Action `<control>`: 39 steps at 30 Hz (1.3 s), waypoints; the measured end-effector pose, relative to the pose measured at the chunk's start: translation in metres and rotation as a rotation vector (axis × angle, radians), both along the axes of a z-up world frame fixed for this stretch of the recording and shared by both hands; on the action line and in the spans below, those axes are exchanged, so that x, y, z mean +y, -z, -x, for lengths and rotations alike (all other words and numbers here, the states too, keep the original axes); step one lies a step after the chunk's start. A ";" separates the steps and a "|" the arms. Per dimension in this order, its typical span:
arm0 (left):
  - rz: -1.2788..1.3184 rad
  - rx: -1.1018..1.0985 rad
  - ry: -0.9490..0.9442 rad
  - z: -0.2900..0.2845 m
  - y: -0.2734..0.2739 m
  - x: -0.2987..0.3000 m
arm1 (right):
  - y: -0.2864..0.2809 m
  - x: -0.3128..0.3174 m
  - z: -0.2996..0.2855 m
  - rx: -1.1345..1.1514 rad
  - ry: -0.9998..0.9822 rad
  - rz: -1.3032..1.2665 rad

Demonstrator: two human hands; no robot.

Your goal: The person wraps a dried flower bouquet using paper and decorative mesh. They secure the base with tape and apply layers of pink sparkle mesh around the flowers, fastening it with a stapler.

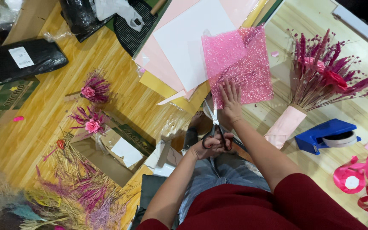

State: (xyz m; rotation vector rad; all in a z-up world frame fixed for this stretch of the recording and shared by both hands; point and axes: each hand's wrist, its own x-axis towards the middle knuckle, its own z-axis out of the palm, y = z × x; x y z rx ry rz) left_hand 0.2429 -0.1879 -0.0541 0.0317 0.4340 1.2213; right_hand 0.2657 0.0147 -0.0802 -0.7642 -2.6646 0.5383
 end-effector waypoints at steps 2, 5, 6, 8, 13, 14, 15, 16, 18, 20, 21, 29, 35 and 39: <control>0.026 -0.018 -0.032 -0.001 0.000 0.005 | 0.002 -0.002 -0.003 0.012 0.008 0.009; 0.049 0.019 -0.033 0.003 -0.001 0.008 | 0.002 -0.004 -0.004 0.013 0.010 0.022; 0.050 0.018 -0.031 0.003 -0.002 0.007 | 0.003 -0.003 -0.004 0.011 0.011 0.023; 0.070 0.088 -0.009 0.003 -0.003 0.007 | 0.004 -0.003 -0.003 -0.022 0.015 0.001; 0.106 0.122 0.001 -0.001 -0.004 0.002 | 0.002 -0.004 -0.004 -0.018 0.017 0.030; 0.114 0.107 -0.003 -0.001 -0.004 0.000 | 0.001 -0.004 -0.004 -0.013 0.013 0.027; 0.116 0.105 -0.004 -0.002 -0.004 0.004 | 0.003 -0.003 -0.003 -0.014 0.012 0.030; 0.111 0.078 -0.029 -0.003 -0.004 0.007 | 0.006 -0.001 -0.002 -0.015 0.008 0.022; 0.104 0.049 -0.054 -0.001 -0.003 0.012 | 0.007 -0.001 -0.002 -0.017 0.005 0.014; 0.063 0.086 -0.046 0.002 -0.002 0.015 | 0.006 -0.004 -0.004 -0.018 0.005 0.015; 0.063 0.084 -0.048 0.002 -0.001 0.016 | 0.003 -0.005 -0.004 -0.020 0.003 0.015; 0.128 0.185 -0.114 -0.007 -0.001 0.017 | 0.004 -0.002 -0.001 -0.029 -0.007 0.038; 0.165 0.099 -0.152 0.004 -0.004 0.022 | 0.008 -0.005 -0.007 -0.069 -0.017 0.043; 0.227 0.148 -0.135 0.009 -0.008 0.025 | 0.007 -0.004 -0.006 -0.076 -0.020 0.064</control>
